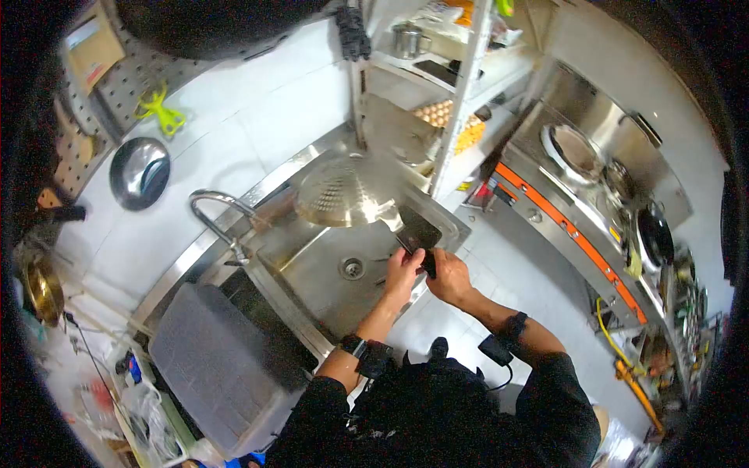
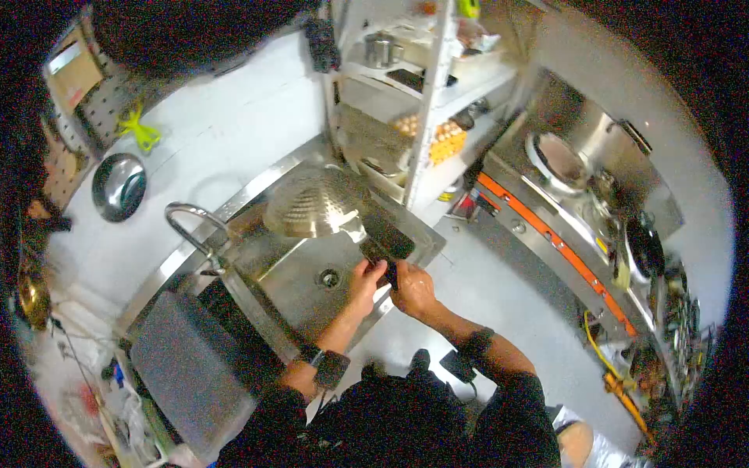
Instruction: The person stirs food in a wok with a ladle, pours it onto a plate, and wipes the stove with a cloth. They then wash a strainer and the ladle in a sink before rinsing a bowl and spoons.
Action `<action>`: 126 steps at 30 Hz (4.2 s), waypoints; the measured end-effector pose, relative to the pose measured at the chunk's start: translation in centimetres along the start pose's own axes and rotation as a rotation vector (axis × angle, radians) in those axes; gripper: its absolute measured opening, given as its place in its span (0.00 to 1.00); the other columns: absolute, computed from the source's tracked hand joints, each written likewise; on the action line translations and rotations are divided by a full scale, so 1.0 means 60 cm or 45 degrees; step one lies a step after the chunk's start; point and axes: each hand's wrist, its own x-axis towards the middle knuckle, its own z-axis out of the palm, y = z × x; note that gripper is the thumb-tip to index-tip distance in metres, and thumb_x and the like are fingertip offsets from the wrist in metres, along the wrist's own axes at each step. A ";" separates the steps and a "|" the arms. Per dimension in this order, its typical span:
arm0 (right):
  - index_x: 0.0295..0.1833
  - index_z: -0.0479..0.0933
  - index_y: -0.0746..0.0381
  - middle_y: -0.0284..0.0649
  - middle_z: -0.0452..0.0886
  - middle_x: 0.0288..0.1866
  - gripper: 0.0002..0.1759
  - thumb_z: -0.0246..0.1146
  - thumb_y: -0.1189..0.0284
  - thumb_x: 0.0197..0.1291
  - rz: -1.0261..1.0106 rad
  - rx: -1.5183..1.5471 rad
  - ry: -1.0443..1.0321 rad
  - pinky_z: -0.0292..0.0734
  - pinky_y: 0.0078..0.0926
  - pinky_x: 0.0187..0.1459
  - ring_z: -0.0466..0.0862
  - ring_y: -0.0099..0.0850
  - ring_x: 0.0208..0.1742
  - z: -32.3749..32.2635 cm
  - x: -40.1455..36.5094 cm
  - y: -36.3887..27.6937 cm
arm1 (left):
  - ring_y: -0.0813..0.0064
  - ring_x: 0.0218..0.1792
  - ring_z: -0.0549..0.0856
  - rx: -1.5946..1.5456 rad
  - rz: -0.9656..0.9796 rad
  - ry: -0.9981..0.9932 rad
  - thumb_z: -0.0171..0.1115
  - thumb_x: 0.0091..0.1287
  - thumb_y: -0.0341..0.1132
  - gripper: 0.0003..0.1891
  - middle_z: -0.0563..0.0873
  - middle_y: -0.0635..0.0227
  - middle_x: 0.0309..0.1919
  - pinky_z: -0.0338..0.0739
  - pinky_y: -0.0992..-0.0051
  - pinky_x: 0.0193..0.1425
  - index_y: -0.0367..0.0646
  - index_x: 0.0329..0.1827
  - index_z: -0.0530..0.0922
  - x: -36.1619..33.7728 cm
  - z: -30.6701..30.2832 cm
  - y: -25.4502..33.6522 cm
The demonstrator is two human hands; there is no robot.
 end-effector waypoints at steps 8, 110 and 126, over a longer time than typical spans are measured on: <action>0.55 0.67 0.67 0.53 0.75 0.48 0.30 0.67 0.66 0.47 -0.124 0.337 0.138 0.72 0.42 0.48 0.77 0.51 0.46 -0.071 0.013 0.023 | 0.73 0.39 0.81 -0.085 0.134 -0.008 0.61 0.55 0.22 0.16 0.82 0.65 0.40 0.76 0.73 0.46 0.39 0.48 0.72 0.033 0.047 0.008; 0.63 0.64 0.60 0.60 0.63 0.63 0.35 0.61 0.62 0.48 3.695 -1.130 1.472 0.47 0.47 0.67 0.58 0.55 0.67 -0.439 -1.651 0.612 | 0.58 0.36 0.82 2.089 -0.069 -2.820 0.59 0.59 0.42 0.16 0.84 0.54 0.37 0.76 0.66 0.42 0.39 0.43 0.80 0.116 1.071 -1.218; 0.59 0.68 0.62 0.49 0.74 0.53 0.23 0.53 0.69 0.57 3.109 -1.636 1.861 0.64 0.41 0.58 0.72 0.46 0.55 -0.406 -1.846 0.536 | 0.57 0.37 0.83 2.426 0.329 -2.667 0.64 0.48 0.46 0.20 0.84 0.56 0.32 0.77 0.63 0.45 0.41 0.38 0.82 -0.001 1.243 -1.291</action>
